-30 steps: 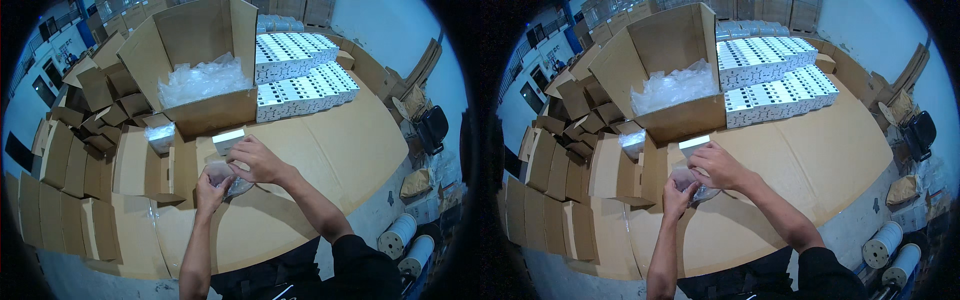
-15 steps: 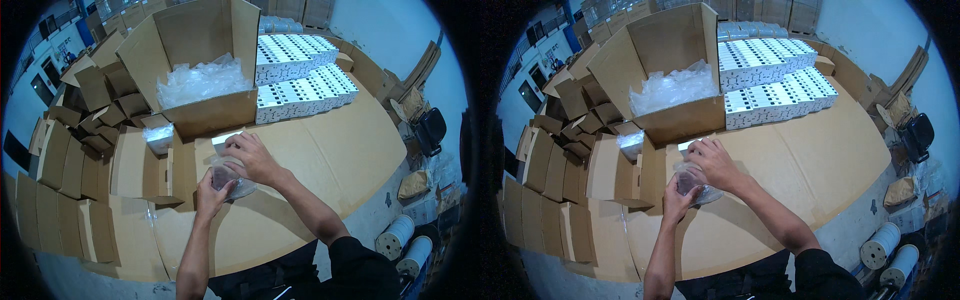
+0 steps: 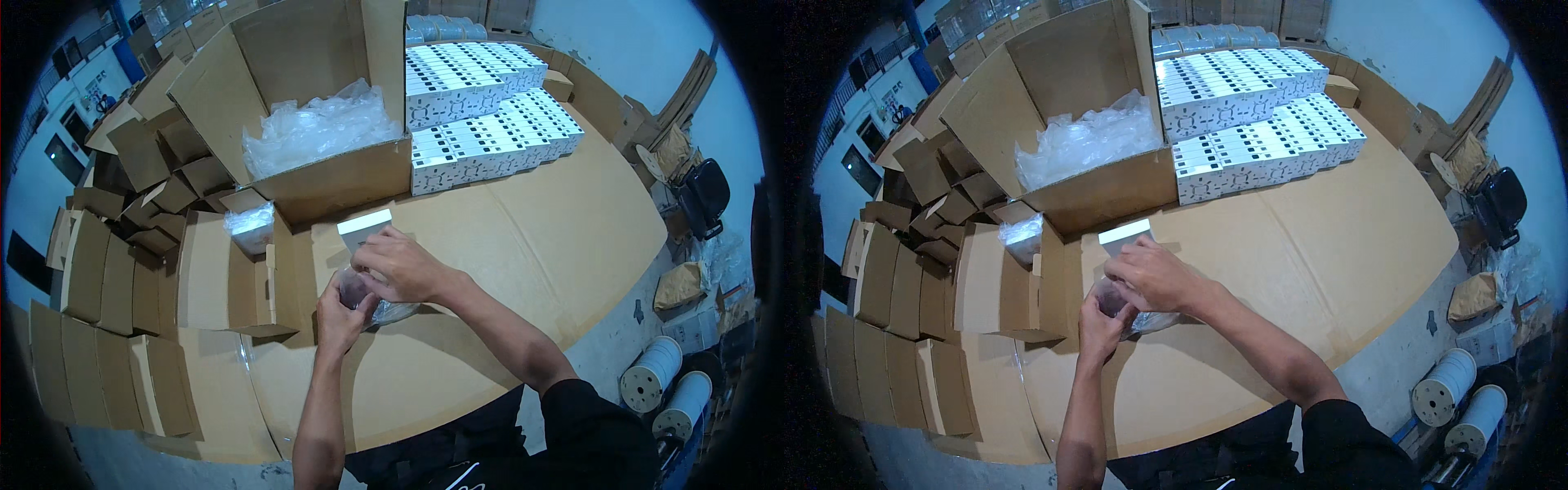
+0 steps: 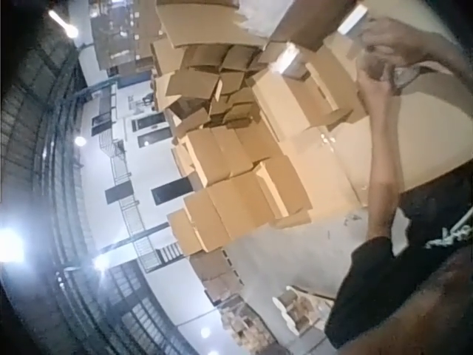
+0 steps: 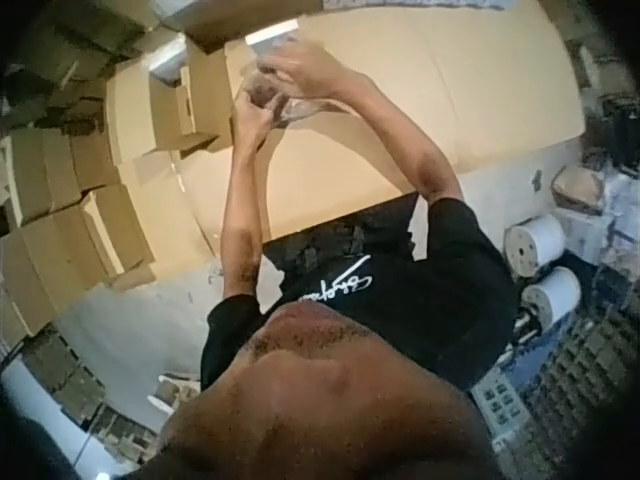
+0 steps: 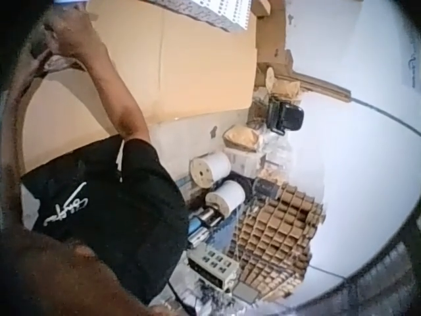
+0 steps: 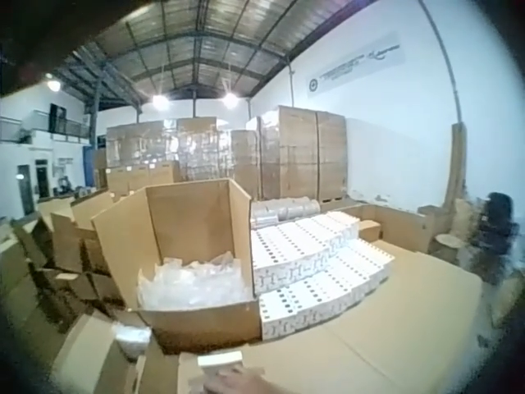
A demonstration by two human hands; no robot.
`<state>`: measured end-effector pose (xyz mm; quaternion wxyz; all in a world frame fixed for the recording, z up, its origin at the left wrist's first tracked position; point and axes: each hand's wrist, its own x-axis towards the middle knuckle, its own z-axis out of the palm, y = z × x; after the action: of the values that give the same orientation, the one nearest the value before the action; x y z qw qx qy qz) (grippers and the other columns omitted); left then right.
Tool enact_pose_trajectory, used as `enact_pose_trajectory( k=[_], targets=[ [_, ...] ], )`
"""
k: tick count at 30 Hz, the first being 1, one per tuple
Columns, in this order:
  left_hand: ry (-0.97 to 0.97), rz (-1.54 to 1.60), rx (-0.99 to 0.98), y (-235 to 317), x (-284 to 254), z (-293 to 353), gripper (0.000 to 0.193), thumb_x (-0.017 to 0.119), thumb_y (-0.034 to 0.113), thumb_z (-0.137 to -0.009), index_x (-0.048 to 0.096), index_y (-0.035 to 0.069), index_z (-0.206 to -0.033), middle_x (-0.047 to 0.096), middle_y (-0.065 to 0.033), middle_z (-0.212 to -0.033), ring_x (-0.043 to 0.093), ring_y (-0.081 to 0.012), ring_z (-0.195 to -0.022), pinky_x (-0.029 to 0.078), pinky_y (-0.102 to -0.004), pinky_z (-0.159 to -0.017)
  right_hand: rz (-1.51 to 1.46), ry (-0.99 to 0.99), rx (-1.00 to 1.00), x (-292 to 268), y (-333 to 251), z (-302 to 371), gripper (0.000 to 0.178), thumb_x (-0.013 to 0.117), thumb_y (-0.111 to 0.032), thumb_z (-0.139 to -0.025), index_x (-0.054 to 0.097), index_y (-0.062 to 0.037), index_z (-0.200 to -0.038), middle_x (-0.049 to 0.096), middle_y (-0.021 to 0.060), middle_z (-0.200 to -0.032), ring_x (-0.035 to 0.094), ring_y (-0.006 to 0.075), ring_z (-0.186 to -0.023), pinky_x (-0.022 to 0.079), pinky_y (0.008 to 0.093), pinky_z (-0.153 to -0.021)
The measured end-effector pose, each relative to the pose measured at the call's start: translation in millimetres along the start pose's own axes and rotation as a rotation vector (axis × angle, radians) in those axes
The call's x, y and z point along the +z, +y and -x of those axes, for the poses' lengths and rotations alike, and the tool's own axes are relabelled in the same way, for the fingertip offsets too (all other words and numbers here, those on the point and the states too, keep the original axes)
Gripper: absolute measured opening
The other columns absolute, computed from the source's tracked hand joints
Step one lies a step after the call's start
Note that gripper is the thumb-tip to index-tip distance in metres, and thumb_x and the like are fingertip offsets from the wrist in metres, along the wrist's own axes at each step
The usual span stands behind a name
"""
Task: Packing small white electronics boxes into plastic bags and placing them into larger cardboard shipping boxes.
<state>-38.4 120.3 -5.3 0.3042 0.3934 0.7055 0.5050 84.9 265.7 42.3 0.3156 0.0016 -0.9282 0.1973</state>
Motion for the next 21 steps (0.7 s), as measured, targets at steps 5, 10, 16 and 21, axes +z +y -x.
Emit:
enact_pose_trajectory(
  k=[5, 10, 16, 21],
  targets=[
    [0.028, 0.064, 0.043, 1, 1, -2, 0.048, 0.087, 0.015, -0.079, 0.063, 0.002, -0.118, 0.073, -0.0132, -0.109, 0.070, -0.0218, -0.101, 0.055, -0.0374, -0.089, -0.090, -0.215, 0.240, -18, -3, -7, 0.013, 0.070, -0.016, -0.089, 0.064, -0.0069, -0.096, 0.067, 0.0090, -0.090, 0.059, 0.0290, -0.089, 0.046, 0.0415, -0.085],
    [-0.052, 0.079, 0.074, 3, -4, -1, 0.056, 0.089, 0.012, -0.075, 0.062, 0.003, -0.123, 0.072, -0.0120, -0.111, 0.069, -0.0209, -0.103, 0.055, -0.0367, -0.091, -0.156, -0.312, 0.318, -24, -1, -12, 0.015, 0.067, -0.017, -0.092, 0.070, -0.0071, -0.103, 0.071, 0.0130, -0.090, 0.065, 0.0341, -0.086, 0.050, 0.0467, -0.081],
    [-0.101, 0.154, 0.130, 6, -2, 1, 0.073, 0.091, 0.006, -0.069, 0.057, 0.005, -0.134, 0.072, -0.0096, -0.113, 0.068, -0.0203, -0.104, 0.055, -0.0366, -0.093, -0.238, -0.243, 0.144, -29, 0, -14, 0.021, 0.064, -0.020, -0.093, 0.075, -0.0078, -0.106, 0.075, 0.0147, -0.092, 0.071, 0.0353, -0.084, 0.056, 0.0435, -0.078],
    [-0.110, 0.132, 0.052, -5, -6, 0, 0.075, 0.092, 0.004, -0.067, 0.056, 0.004, -0.134, 0.071, -0.0099, -0.115, 0.068, -0.0202, -0.105, 0.054, -0.0362, -0.094, -0.300, -0.174, 0.193, -28, -2, -16, 0.020, 0.064, -0.024, -0.093, 0.075, -0.0108, -0.102, 0.073, 0.0172, -0.089, 0.070, 0.0368, -0.081, 0.056, 0.0417, -0.077]
  ],
)
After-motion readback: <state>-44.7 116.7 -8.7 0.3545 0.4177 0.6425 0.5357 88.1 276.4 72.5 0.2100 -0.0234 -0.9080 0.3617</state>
